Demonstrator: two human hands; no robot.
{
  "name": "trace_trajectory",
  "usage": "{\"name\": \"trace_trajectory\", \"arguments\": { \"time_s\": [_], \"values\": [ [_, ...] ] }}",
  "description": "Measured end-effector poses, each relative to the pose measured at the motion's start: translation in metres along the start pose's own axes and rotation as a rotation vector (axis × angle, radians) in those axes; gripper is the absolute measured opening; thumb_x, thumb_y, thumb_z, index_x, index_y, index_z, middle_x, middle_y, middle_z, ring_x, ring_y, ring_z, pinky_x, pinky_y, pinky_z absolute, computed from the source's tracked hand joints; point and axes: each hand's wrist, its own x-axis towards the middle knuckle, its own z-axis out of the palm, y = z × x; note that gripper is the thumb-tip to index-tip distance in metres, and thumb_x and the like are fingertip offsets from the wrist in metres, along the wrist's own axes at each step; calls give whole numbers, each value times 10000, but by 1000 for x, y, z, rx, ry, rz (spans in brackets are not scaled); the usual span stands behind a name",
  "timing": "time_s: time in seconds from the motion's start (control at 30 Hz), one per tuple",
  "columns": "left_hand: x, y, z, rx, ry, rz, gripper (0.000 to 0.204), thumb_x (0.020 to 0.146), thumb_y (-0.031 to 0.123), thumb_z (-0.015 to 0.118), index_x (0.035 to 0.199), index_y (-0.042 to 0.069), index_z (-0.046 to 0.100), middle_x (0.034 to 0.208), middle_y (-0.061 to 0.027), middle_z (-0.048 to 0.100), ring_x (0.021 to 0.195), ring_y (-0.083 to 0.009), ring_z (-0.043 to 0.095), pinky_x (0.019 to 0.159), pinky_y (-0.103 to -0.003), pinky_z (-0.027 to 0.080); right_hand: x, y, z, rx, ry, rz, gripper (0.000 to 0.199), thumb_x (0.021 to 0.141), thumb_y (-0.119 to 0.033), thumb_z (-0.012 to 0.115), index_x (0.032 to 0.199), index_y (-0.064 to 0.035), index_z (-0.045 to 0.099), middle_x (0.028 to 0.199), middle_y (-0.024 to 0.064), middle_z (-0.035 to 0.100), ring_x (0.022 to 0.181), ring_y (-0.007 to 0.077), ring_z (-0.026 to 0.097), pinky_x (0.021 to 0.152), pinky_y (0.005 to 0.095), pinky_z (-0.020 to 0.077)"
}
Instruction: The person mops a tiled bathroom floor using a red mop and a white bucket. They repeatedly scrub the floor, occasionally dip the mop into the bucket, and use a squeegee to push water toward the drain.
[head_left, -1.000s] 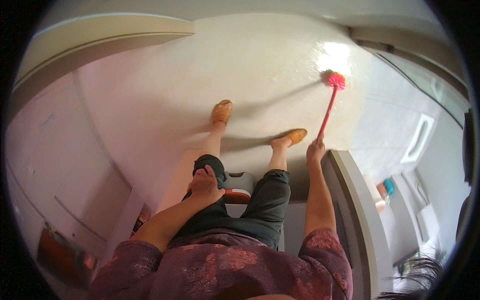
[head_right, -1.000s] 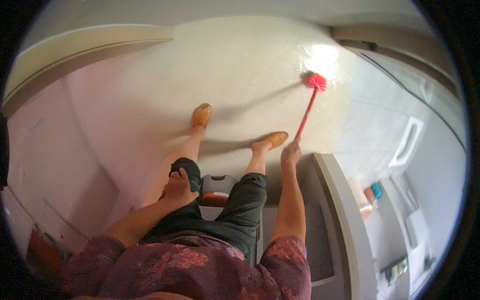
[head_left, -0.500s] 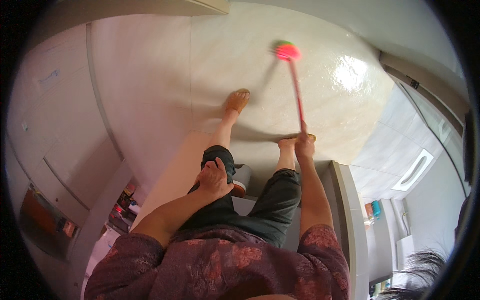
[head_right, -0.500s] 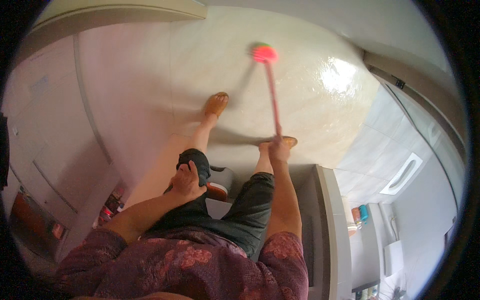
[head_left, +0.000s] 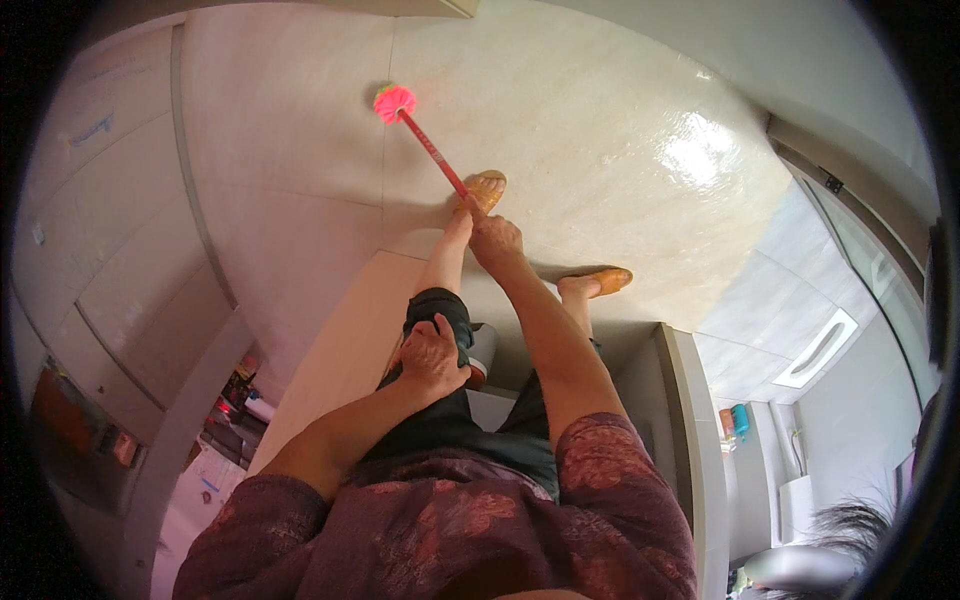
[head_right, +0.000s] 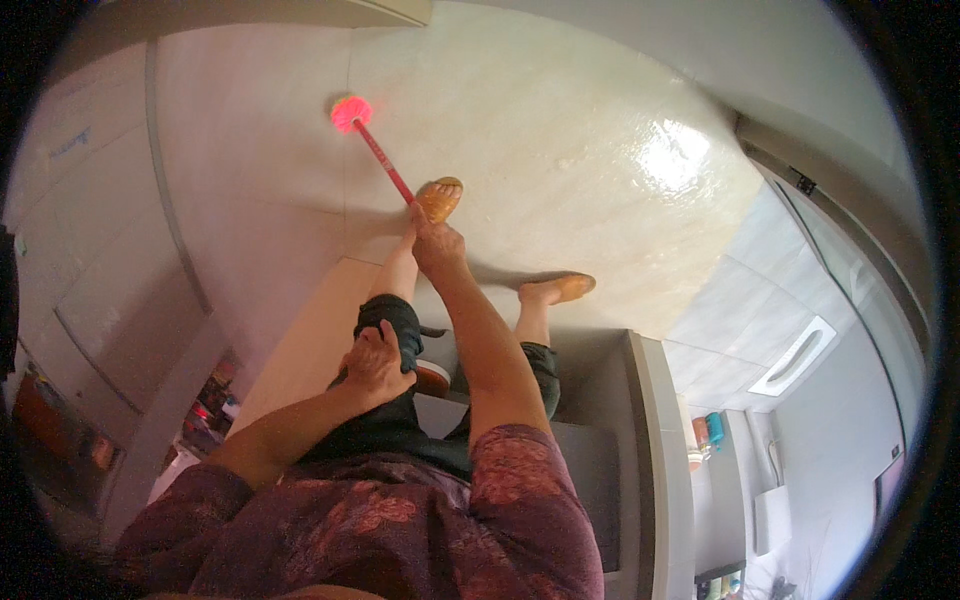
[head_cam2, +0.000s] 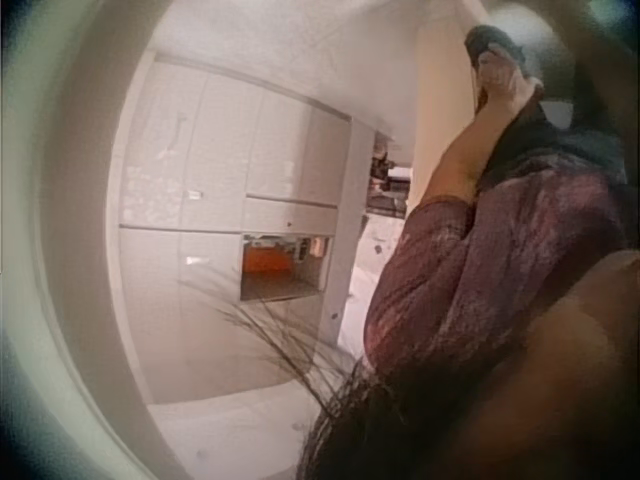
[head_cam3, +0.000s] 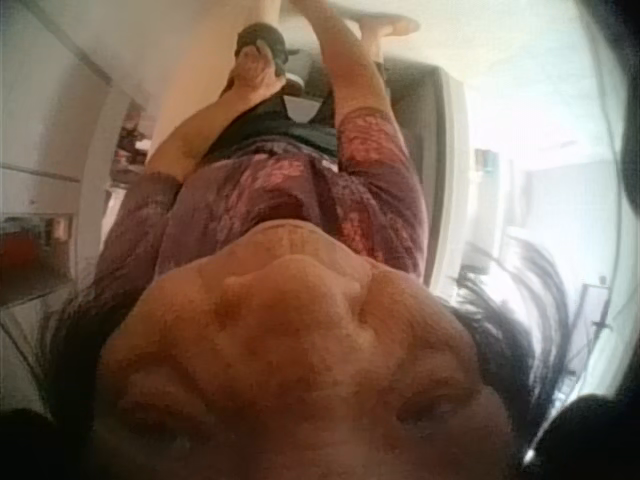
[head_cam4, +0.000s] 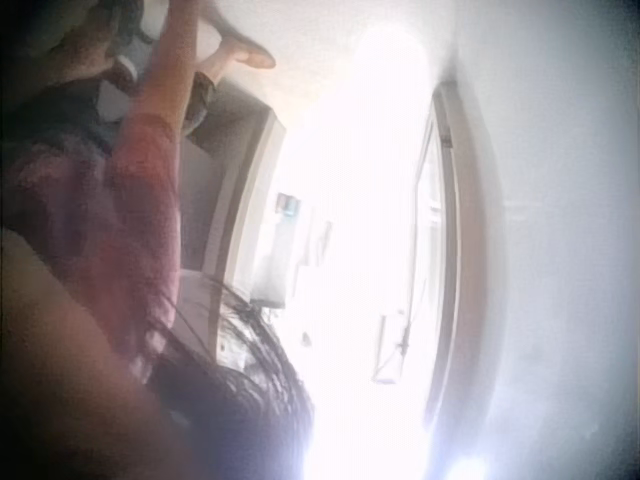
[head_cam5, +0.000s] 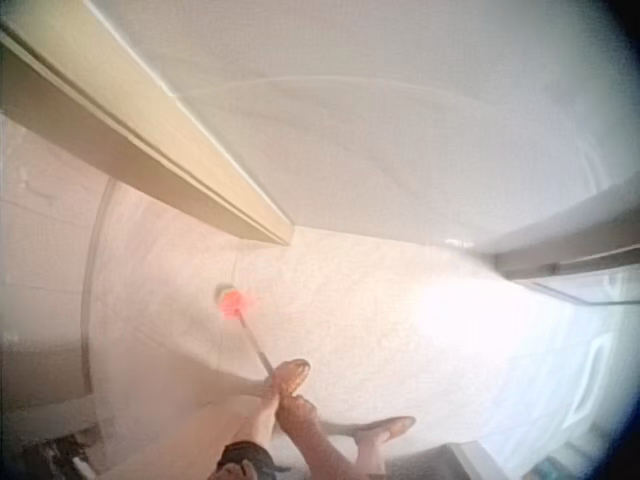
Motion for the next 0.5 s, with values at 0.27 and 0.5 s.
{"name": "trace_trajectory", "arguments": {
  "time_s": [0.27, 0.5],
  "values": [
    [0, 8, 4, 47, -53, -66, 967, 707, 486, 639, 1333, -102, 194, 1184, -309, 398, 1099, -443, 428, 706, -573, 485, -165, 150, -37, -59, -80, 724, 278, 873, -248, 438, 1080, -138, 588, 858, 164, 647, 830, 368, 623, 742, 467, 493],
    [2, 23, 11, 97, 17, -58, 972, 689, 473, 669, 1331, -91, 206, 1185, -316, 392, 1075, -440, 450, 659, -582, 491, -214, 153, -8, 4, 118, 635, 573, 803, -91, 440, 1359, -166, 322, 699, 160, 614, 641, 361, 597, 584, 473, 452]
  ]
}}
